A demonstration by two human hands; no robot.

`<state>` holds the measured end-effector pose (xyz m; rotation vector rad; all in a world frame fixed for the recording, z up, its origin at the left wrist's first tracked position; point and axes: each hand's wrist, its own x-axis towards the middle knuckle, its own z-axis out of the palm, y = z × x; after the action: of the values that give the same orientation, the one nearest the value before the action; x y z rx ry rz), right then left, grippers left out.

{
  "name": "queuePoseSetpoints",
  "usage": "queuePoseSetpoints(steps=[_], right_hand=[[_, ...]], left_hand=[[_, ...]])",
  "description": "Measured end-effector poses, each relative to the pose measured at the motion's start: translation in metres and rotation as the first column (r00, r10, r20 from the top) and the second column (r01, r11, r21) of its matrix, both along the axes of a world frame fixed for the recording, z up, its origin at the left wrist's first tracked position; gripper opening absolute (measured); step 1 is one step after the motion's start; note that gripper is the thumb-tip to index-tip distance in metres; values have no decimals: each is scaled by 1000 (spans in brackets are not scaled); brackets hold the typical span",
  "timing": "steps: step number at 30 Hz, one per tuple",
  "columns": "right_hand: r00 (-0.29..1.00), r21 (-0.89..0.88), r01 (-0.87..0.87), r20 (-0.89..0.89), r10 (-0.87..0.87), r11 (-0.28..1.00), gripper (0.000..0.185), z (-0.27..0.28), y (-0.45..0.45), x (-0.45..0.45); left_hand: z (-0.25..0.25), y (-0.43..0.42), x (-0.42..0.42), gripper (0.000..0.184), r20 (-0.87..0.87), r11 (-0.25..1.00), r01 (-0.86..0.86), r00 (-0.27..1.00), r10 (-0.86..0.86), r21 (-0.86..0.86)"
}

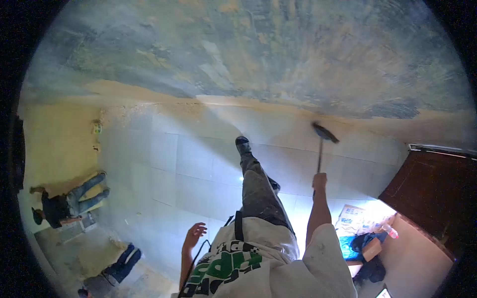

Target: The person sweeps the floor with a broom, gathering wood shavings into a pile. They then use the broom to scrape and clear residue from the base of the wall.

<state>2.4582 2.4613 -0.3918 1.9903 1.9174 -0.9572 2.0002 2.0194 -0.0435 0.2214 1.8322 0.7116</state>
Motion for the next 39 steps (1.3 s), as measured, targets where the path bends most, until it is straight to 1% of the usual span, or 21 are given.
queuePoseSetpoints(steps=[1,3,4,5,6,7,9,11,14,18,19,20,22,25,27,29,31,34,36,38,39], right_hand=[[666,-154,-650,355,656,744,14,29,1,-72],[614,74,-770,355,705,633,14,82,-27,-173],[579,-30,-793,275,767,609,16,80,-36,-218],[896,204,-428,-35,443,880,19,74,-51,-255],[935,-27,-329,-150,321,944,21,105,-47,-299],[876,-87,-461,-204,437,883,22,119,-43,-335],[888,-38,-422,-216,405,906,22,120,-45,-393],[694,-77,-702,-303,654,708,29,190,-25,-442],[762,-231,-625,-389,518,746,32,203,-27,-479],[378,12,-919,-257,889,394,26,194,-9,-438],[416,145,-874,-273,867,465,22,180,-9,-406],[485,-89,-874,-173,857,477,16,185,-3,-384],[510,10,-860,-53,859,511,17,205,5,-329],[590,-63,-797,131,797,600,17,238,15,-275],[762,-161,-575,252,597,802,18,256,17,-272],[742,-104,-578,346,574,809,18,270,15,-297],[840,-216,-331,377,391,918,20,279,21,-352],[793,-222,-417,385,472,882,21,254,-3,-437],[867,-114,-437,213,451,892,22,236,-32,-495],[784,-95,-583,195,589,807,25,219,-63,-569],[793,-225,-543,178,582,809,27,215,-72,-611]], left_hand=[[3,-1,-8,24,16,1000,-21,1000,22,-20],[4,2,-28,24,-3,997,-71,998,71,-35],[7,7,-41,24,-34,997,-69,997,69,-16],[12,15,-52,24,-62,997,-76,995,76,5],[16,23,-65,24,-65,996,-84,994,84,5],[20,31,-78,23,-69,997,-71,995,70,-2],[24,43,-109,23,-75,999,-52,996,51,-11],[28,45,-137,24,-155,1000,30,987,-28,11],[52,49,-168,22,-217,997,-67,973,75,44],[52,27,-176,21,-199,943,-318,922,331,98],[48,16,-174,21,-203,923,-370,901,384,102],[37,0,-169,21,-187,917,-389,898,399,90],[23,-16,-163,21,-132,893,-444,884,449,70],[14,-27,-167,22,-87,890,-450,886,455,71],[5,-29,-183,22,-40,880,-473,880,474,39],[-13,-34,-211,22,-14,891,-441,895,445,111],[-19,-33,-238,21,9,892,-413,908,419,183],[-10,-27,-301,20,-59,952,-269,958,280,147],[1,-49,-333,20,-78,949,-281,953,294,145],[8,-68,-361,20,-101,924,-343,927,362,171],[13,-88,-371,20,-101,920,-356,921,375,165]])
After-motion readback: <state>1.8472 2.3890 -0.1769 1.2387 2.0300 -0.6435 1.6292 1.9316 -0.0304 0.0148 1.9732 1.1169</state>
